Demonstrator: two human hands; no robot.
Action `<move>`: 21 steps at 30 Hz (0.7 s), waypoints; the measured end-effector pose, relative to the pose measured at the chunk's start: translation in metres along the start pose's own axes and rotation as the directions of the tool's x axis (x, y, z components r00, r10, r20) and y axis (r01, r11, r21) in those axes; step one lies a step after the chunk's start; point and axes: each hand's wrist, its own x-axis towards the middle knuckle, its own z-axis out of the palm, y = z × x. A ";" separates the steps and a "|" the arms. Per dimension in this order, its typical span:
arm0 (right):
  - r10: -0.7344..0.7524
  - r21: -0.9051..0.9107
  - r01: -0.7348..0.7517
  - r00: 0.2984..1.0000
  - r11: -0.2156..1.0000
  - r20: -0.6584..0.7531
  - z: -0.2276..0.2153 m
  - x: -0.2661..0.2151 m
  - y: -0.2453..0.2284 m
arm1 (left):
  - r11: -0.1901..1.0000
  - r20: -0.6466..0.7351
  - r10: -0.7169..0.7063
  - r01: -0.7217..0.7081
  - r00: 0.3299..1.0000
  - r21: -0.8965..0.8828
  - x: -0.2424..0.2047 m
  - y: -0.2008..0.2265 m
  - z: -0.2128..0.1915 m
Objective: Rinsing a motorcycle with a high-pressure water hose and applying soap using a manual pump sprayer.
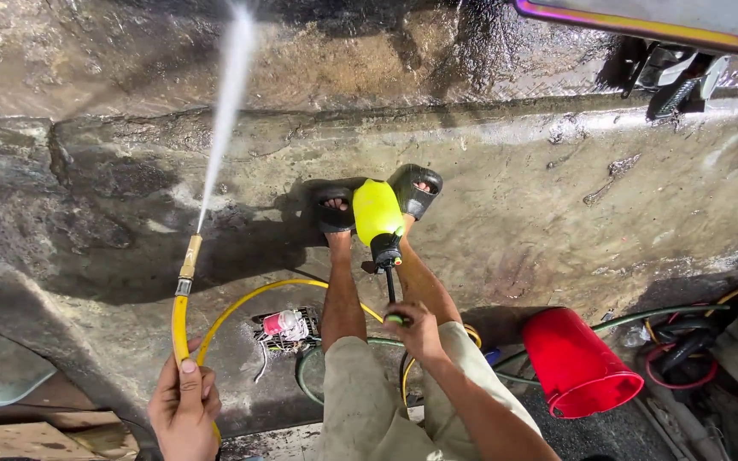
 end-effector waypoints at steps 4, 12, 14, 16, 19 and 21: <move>0.232 -0.104 -0.221 0.967 0.970 0.104 0.011 0.066 0.000 | 0.999 0.016 -0.035 0.035 0.999 -0.003 -0.001 -0.003 0.002; 0.098 -0.063 -0.084 0.955 0.994 0.281 -0.047 -0.012 -0.060 | 1.000 0.041 -0.028 0.028 0.999 -0.004 0.001 0.007 0.006; 0.081 -0.209 -0.014 0.945 0.978 0.317 -0.037 0.030 -0.054 | 1.000 0.064 -0.013 0.013 0.998 -0.002 0.007 0.009 0.009; 0.200 -0.374 -0.096 0.948 0.922 0.248 -0.033 0.070 -0.069 | 0.999 0.060 -0.016 0.017 0.998 -0.028 0.004 0.009 0.010; -0.323 -0.409 0.379 0.925 0.830 0.200 -0.060 -0.005 -0.076 | 0.998 0.052 0.053 -0.052 0.997 -0.031 0.001 0.009 0.007; -0.130 -0.367 0.251 0.937 0.896 0.323 -0.069 -0.026 -0.100 | 0.999 0.080 0.034 -0.032 0.996 -0.024 0.004 0.010 0.009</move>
